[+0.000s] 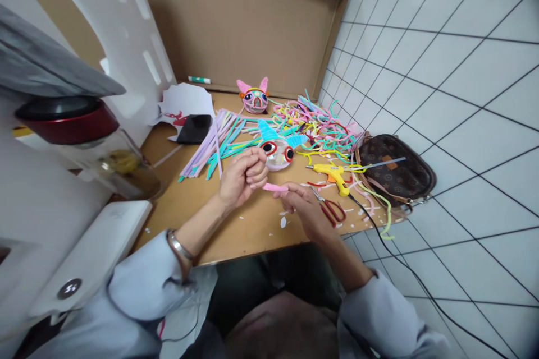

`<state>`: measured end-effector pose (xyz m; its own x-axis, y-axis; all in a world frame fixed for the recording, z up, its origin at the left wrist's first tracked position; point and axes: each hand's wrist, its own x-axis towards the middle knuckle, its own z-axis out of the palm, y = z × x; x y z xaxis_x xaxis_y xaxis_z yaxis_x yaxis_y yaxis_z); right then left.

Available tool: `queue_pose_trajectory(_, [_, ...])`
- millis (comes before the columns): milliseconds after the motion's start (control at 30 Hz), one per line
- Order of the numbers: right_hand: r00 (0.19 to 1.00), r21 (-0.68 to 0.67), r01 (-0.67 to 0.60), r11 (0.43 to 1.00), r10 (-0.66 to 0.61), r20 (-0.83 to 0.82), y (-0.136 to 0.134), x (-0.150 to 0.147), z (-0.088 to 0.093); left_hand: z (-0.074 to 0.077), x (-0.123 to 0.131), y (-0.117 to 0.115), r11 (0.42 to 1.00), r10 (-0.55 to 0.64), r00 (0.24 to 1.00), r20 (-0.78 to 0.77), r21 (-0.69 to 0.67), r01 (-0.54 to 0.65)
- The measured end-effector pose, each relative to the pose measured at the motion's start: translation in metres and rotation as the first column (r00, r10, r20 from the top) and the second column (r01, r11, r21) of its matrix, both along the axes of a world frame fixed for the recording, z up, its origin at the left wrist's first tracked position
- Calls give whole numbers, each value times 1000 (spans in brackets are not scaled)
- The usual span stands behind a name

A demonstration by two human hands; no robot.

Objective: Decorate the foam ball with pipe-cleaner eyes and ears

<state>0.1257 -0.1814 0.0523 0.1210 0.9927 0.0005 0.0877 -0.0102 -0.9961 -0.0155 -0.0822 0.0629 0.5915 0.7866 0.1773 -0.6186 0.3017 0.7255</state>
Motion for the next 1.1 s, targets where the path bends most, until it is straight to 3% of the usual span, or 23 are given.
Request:
queue_pose_trajectory(267, [989, 36, -47, 998, 41, 141, 0, 8, -7, -2, 0, 0, 998, 36, 997, -69, 54, -32])
queue_pose_trajectory(367, [939, 86, -51, 995, 18, 343, -2, 13, -8, -6, 0, -3, 966, 159, 975, -155, 228, -122])
queue_pose_trajectory(433, [819, 157, -58, 986, -44, 573, -4, 19, -8, -9, 0, -6, 873, 280, 925, -258, 468, -134])
queue_pose_trajectory(533, [617, 205, -100, 974, -101, 781, -7, 28, -12, -12, 0, -8, 670, 329, 873, -360, 740, 53])
queue_pose_trajectory(600, [576, 191, -101, 976, -99, 811, -9, 32, -14, -15, 0, -7, 588, 316, 868, -383, 797, 137])
queue_pose_trajectory(667, [567, 181, -83, 980, -103, 818, -10, 32, -15, -17, 2, -5, 549, 342, 859, -380, 823, 146])
queue_pose_trajectory(733, [580, 189, -68, 980, -115, 807, -13, 29, -12, -19, 4, -4, 551, 352, 852, -387, 821, 146])
queue_pose_trajectory(867, [699, 259, -27, 965, -167, 695, -21, 27, -3, -16, 8, -12, 637, 295, 849, -438, 752, 167])
queue_pose_trajectory(933, [708, 277, 14, 961, -205, 676, -28, 33, -1, -14, 8, -15, 669, 263, 839, -477, 717, 198])
queue_pose_trajectory(1000, [644, 294, 92, 951, -282, 711, -37, 47, -4, -15, 7, -16, 724, 238, 818, -523, 657, 210])
queue_pose_trajectory(1033, [575, 285, 136, 949, -310, 757, -41, 55, -8, -16, 6, -15, 761, 226, 807, -545, 616, 203])
queue_pose_trajectory(1100, [355, 236, 217, 947, -302, 885, -50, 73, -19, -20, 4, -13, 830, 201, 793, -576, 529, 174])
